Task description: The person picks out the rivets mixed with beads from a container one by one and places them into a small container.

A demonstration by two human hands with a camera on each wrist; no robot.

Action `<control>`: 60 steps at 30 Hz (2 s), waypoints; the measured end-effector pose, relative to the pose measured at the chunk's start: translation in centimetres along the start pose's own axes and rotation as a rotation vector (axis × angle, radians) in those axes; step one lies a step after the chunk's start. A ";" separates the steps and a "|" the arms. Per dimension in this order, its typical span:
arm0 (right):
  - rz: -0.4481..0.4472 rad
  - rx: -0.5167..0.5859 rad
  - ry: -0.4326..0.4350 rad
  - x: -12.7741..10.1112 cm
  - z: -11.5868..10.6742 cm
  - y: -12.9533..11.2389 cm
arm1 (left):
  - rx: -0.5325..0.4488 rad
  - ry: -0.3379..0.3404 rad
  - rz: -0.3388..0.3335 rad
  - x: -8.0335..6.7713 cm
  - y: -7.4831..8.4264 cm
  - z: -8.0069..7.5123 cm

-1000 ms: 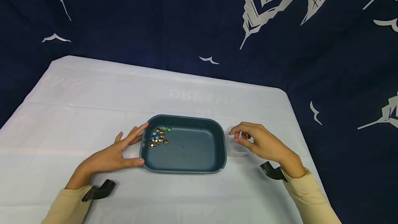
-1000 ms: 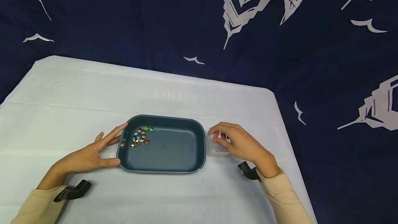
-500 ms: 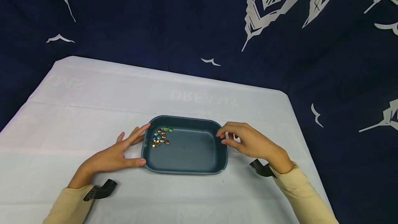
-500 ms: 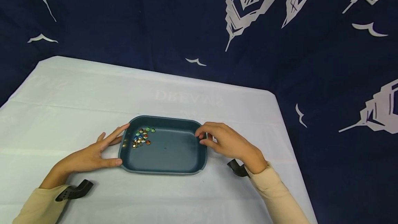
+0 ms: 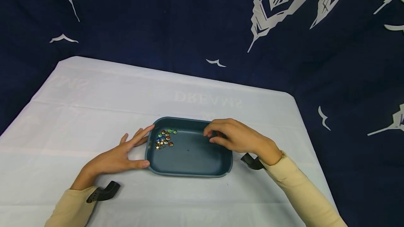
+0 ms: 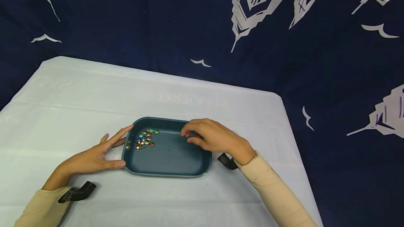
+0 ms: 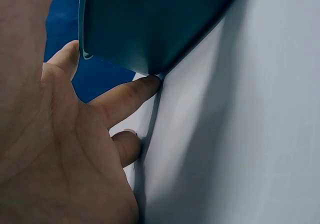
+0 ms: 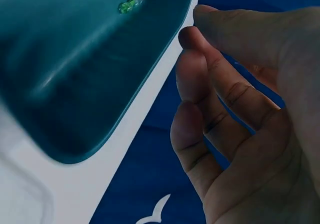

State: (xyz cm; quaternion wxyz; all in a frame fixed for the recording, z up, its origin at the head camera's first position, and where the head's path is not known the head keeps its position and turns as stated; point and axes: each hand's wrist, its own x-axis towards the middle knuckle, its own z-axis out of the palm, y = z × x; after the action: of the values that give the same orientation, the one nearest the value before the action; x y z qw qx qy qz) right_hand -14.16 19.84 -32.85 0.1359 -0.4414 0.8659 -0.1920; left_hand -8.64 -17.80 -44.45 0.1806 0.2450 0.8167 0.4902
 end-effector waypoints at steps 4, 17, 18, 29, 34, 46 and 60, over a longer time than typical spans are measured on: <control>-0.031 -0.017 -0.010 1.4 0.1 -0.3 | -0.001 0.002 -0.002 0.1 0.1 0.0; -0.104 -0.008 -0.052 5.5 1.5 -1.5 | -0.010 0.006 -0.005 0.1 0.2 0.1; -0.102 -0.006 -0.059 5.8 1.7 -1.5 | -0.009 0.006 -0.005 0.1 0.2 0.1; -0.123 0.012 -0.119 8.0 3.3 -2.0 | -0.006 -0.005 -0.011 0.1 0.2 0.0; -0.133 -0.013 -0.143 9.0 4.2 -2.1 | -0.001 -0.003 -0.001 0.0 0.1 0.0; -0.131 -0.025 -0.191 11.0 6.2 -2.3 | -0.010 -0.007 -0.006 -0.1 0.0 -0.1; -0.113 -0.046 -0.231 12.0 7.7 -2.2 | -0.016 -0.010 -0.006 0.0 0.0 0.0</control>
State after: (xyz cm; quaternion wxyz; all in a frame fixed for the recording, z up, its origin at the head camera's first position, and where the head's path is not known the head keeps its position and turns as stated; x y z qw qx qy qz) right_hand -16.37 7.19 -39.52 0.2134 -0.5116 0.8225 -0.1271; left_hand -8.62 -17.81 -44.39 0.1880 0.2436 0.8126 0.4951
